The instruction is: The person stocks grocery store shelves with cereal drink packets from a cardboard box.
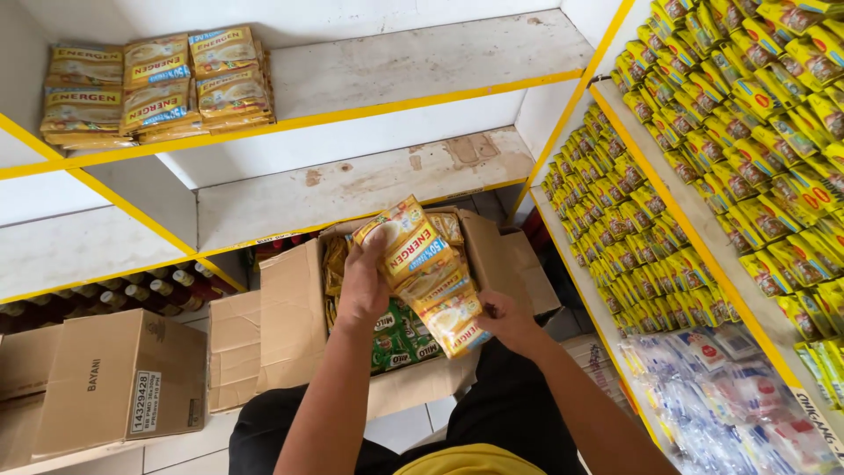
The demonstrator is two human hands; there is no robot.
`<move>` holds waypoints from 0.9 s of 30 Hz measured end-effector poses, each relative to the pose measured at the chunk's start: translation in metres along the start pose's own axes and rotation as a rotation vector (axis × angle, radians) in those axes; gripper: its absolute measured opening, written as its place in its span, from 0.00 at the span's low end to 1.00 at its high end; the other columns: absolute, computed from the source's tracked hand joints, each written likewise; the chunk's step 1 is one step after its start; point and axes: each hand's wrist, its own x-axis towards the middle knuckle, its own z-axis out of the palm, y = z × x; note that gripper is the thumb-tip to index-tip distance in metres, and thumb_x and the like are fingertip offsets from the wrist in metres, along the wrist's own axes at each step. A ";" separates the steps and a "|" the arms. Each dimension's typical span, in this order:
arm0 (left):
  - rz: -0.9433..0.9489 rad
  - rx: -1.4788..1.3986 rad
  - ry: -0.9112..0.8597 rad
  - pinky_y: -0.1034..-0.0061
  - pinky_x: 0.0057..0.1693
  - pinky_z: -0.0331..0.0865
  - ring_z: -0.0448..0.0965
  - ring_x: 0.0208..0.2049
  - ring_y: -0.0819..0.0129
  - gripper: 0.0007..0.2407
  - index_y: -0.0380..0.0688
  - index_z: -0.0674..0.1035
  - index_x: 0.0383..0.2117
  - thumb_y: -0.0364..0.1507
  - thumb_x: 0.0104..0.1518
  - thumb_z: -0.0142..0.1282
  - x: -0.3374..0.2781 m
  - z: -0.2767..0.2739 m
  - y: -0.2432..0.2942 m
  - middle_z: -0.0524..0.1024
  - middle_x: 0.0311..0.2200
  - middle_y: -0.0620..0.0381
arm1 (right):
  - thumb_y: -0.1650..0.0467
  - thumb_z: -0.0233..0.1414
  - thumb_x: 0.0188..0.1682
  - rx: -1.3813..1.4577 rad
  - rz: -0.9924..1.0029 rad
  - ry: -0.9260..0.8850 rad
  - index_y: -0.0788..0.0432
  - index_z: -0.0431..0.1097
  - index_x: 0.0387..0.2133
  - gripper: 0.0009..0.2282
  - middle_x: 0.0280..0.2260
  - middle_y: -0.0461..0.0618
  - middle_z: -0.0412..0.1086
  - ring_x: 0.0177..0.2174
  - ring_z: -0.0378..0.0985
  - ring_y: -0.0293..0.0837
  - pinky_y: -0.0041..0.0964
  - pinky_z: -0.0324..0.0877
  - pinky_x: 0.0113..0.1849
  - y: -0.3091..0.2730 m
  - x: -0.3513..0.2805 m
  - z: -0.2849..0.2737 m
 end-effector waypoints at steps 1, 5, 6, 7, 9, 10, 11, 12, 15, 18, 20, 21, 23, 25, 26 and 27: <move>0.001 0.002 -0.003 0.61 0.58 0.75 0.79 0.52 0.60 0.19 0.38 0.71 0.57 0.31 0.61 0.56 -0.006 0.006 0.004 0.77 0.52 0.51 | 0.78 0.59 0.48 0.000 -0.003 0.001 0.64 0.72 0.42 0.10 0.35 0.46 0.69 0.36 0.72 0.35 0.32 0.71 0.40 -0.010 0.001 0.009; -0.037 0.020 -0.040 0.67 0.56 0.76 0.80 0.50 0.62 0.17 0.35 0.73 0.54 0.31 0.63 0.56 -0.028 0.033 0.016 0.78 0.50 0.50 | 0.79 0.61 0.41 -0.069 -0.243 0.173 0.57 0.54 0.62 0.34 0.52 0.51 0.64 0.51 0.67 0.42 0.38 0.66 0.50 -0.079 0.006 0.044; -0.049 0.071 -0.034 0.68 0.56 0.75 0.80 0.49 0.64 0.16 0.34 0.74 0.54 0.31 0.64 0.56 -0.034 0.040 0.017 0.79 0.50 0.50 | 0.81 0.61 0.40 -0.041 -0.459 0.113 0.59 0.48 0.67 0.39 0.60 0.54 0.58 0.60 0.61 0.45 0.40 0.59 0.58 -0.103 0.007 0.053; -0.046 0.072 -0.034 0.68 0.56 0.75 0.80 0.49 0.64 0.16 0.34 0.74 0.54 0.31 0.64 0.56 -0.037 0.046 0.020 0.79 0.50 0.50 | 0.81 0.61 0.40 -0.040 -0.462 0.111 0.59 0.48 0.67 0.39 0.60 0.54 0.58 0.60 0.61 0.45 0.40 0.59 0.58 -0.116 0.005 0.063; 0.000 0.081 -0.093 0.68 0.55 0.75 0.78 0.49 0.66 0.16 0.38 0.72 0.54 0.31 0.63 0.56 -0.045 0.059 0.024 0.78 0.49 0.53 | 0.79 0.61 0.41 0.004 -0.528 0.206 0.59 0.46 0.68 0.41 0.64 0.54 0.55 0.63 0.59 0.47 0.42 0.58 0.61 -0.144 0.000 0.083; 0.003 0.080 -0.090 0.68 0.55 0.75 0.78 0.49 0.66 0.16 0.38 0.72 0.54 0.31 0.63 0.56 -0.047 0.059 0.025 0.78 0.49 0.53 | 0.79 0.61 0.41 0.005 -0.528 0.202 0.59 0.46 0.68 0.41 0.64 0.54 0.55 0.63 0.59 0.47 0.42 0.58 0.61 -0.148 -0.005 0.090; 0.067 0.098 -0.078 0.69 0.56 0.75 0.77 0.50 0.68 0.16 0.39 0.72 0.55 0.31 0.63 0.56 -0.047 0.059 0.026 0.77 0.49 0.55 | 0.78 0.62 0.42 -0.140 -0.483 0.285 0.60 0.49 0.68 0.39 0.63 0.54 0.58 0.61 0.62 0.47 0.42 0.61 0.59 -0.151 -0.009 0.098; 0.130 0.116 -0.067 0.70 0.57 0.74 0.77 0.50 0.69 0.16 0.41 0.72 0.55 0.32 0.64 0.56 -0.047 0.059 0.026 0.77 0.49 0.56 | 0.77 0.63 0.43 -0.285 -0.435 0.368 0.61 0.52 0.68 0.38 0.62 0.54 0.60 0.60 0.65 0.47 0.42 0.64 0.58 -0.155 -0.014 0.105; 0.256 0.190 -0.031 0.69 0.56 0.74 0.75 0.51 0.68 0.17 0.40 0.71 0.57 0.33 0.65 0.55 -0.054 0.060 0.028 0.75 0.51 0.54 | 0.75 0.61 0.46 -0.286 -0.537 0.403 0.62 0.47 0.70 0.38 0.68 0.56 0.53 0.65 0.59 0.49 0.44 0.59 0.62 -0.169 -0.022 0.125; 0.234 0.148 0.055 0.67 0.54 0.76 0.76 0.52 0.67 0.19 0.47 0.67 0.59 0.36 0.63 0.52 -0.070 0.073 0.035 0.74 0.53 0.54 | 0.76 0.66 0.42 -0.692 -0.532 0.408 0.62 0.55 0.66 0.37 0.67 0.66 0.52 0.65 0.53 0.58 0.47 0.57 0.60 -0.194 -0.031 0.141; 0.271 0.140 0.040 0.67 0.54 0.76 0.76 0.52 0.65 0.19 0.46 0.67 0.59 0.36 0.64 0.53 -0.072 0.070 0.033 0.73 0.53 0.52 | 0.74 0.65 0.45 -0.507 -0.525 0.344 0.63 0.56 0.64 0.33 0.63 0.63 0.58 0.64 0.59 0.55 0.47 0.57 0.62 -0.163 -0.026 0.145; 0.305 0.126 0.028 0.66 0.54 0.76 0.76 0.52 0.64 0.20 0.45 0.66 0.59 0.37 0.64 0.53 -0.074 0.069 0.030 0.73 0.54 0.51 | 0.73 0.65 0.48 -0.327 -0.512 0.277 0.64 0.58 0.61 0.29 0.60 0.59 0.64 0.63 0.65 0.51 0.46 0.58 0.63 -0.148 -0.025 0.146; 0.278 0.119 0.022 0.66 0.54 0.76 0.76 0.51 0.64 0.19 0.44 0.67 0.58 0.37 0.65 0.52 -0.077 0.064 0.031 0.73 0.52 0.51 | 0.73 0.64 0.46 -0.331 -0.468 0.347 0.65 0.54 0.63 0.33 0.61 0.59 0.62 0.62 0.63 0.50 0.45 0.58 0.62 -0.186 -0.024 0.151; 0.252 0.114 0.016 0.66 0.54 0.76 0.76 0.51 0.65 0.18 0.44 0.67 0.56 0.37 0.65 0.52 -0.080 0.062 0.033 0.74 0.51 0.52 | 0.73 0.62 0.44 -0.332 -0.425 0.417 0.66 0.50 0.66 0.37 0.62 0.58 0.60 0.61 0.62 0.49 0.44 0.58 0.60 -0.202 -0.021 0.152; 0.280 0.124 -0.019 0.66 0.54 0.75 0.76 0.50 0.65 0.17 0.42 0.68 0.55 0.36 0.66 0.53 -0.082 0.061 0.035 0.75 0.50 0.53 | 0.74 0.62 0.45 -0.265 -0.441 0.382 0.66 0.51 0.66 0.35 0.61 0.57 0.60 0.61 0.62 0.49 0.43 0.58 0.61 -0.198 -0.017 0.151; 0.310 0.133 -0.050 0.65 0.53 0.74 0.75 0.49 0.66 0.16 0.40 0.69 0.55 0.34 0.66 0.54 -0.085 0.060 0.037 0.76 0.48 0.53 | 0.74 0.62 0.46 -0.199 -0.454 0.342 0.66 0.52 0.66 0.34 0.61 0.56 0.61 0.62 0.62 0.49 0.43 0.58 0.61 -0.193 -0.014 0.149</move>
